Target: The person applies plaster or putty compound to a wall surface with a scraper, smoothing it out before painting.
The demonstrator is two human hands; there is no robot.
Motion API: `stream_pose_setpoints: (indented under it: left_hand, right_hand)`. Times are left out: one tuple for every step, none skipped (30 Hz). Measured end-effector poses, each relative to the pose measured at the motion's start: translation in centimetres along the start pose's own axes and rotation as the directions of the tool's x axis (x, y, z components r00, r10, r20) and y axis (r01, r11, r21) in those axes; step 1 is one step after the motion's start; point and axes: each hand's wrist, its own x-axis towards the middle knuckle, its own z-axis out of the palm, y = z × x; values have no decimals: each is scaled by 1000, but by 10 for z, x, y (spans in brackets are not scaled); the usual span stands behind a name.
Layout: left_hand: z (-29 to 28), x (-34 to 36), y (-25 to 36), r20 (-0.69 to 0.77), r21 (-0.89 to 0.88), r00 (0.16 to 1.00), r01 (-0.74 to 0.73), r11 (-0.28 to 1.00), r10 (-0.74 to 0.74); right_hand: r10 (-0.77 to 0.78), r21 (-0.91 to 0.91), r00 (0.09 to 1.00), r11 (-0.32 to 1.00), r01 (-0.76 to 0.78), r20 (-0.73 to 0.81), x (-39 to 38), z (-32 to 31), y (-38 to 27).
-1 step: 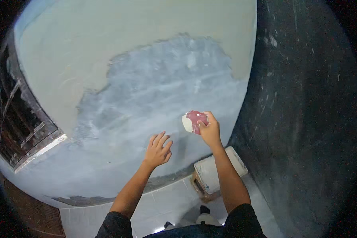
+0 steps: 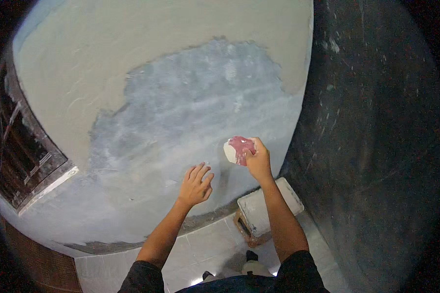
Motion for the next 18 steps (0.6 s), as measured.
stream_pose_setpoints:
  left_hand:
    - [8,2,9,25,-27,1000,-5,1000,6]
    - [18,3,17,43,-43,999,-10,999,11]
    - [29,4,25,102,-64,995,7,998,-1]
    - [39,5,34,161,-86,987,24,996,-10]
    - [48,6,43,177,-103,984,20,994,-2]
    - [58,7,52,217,-126,976,33,991,-5]
    - [66,6,59,260,-146,966,49,988,-9]
    - [75,4,66,280,-161,960,50,986,-3]
    - [84,3,72,303,-175,953,65,982,-9]
    - [93,1,78,324,-192,946,78,978,-12]
    - [101,0,84,341,-211,940,79,974,-2]
    - [109,-3,89,344,-233,939,90,968,-4]
    - [116,-6,93,344,-248,939,105,963,-14]
    - [123,-10,97,357,-261,934,113,959,-13]
    - [130,-15,101,384,-273,923,139,952,-24]
    - [134,-18,100,412,-287,911,161,944,-30]
    - [139,-22,99,424,-302,906,168,938,-26]
    - [143,-26,99,460,-318,887,203,926,-36]
  right_hand:
    - [20,-32,1000,999,-20,-4,-1,-6,10]
    - [42,-35,999,998,-42,-14,-5,-14,20]
    - [61,-70,998,996,-63,-30,-9,-22,30]
    - [80,-107,996,991,-84,-47,-13,-32,39]
    - [102,-112,993,988,-107,-57,-17,-43,54]
    - [119,-118,991,985,-125,-59,-20,-53,74]
    - [139,-121,989,982,-145,-58,-25,-61,83]
    - [164,-123,984,978,-171,-65,-30,-68,92]
    - [192,-140,979,970,-200,-70,-34,-75,101]
    - [220,-160,972,960,-230,-79,-38,-83,106]
    - [277,-137,958,949,-284,-69,-42,-90,121]
    - [300,-143,951,940,-309,-78,-46,-97,132]
    - [307,-146,948,937,-316,-85,-48,-102,140]
    - [313,-150,946,934,-323,-90,-51,-106,148]
    - [329,-158,940,927,-340,-90,-55,-110,154]
    - [342,-205,935,913,-353,-91,-56,-111,154]
    - [354,-253,931,896,-365,-91,-57,-111,154]
    - [370,-262,924,886,-382,-95,-59,-112,161]
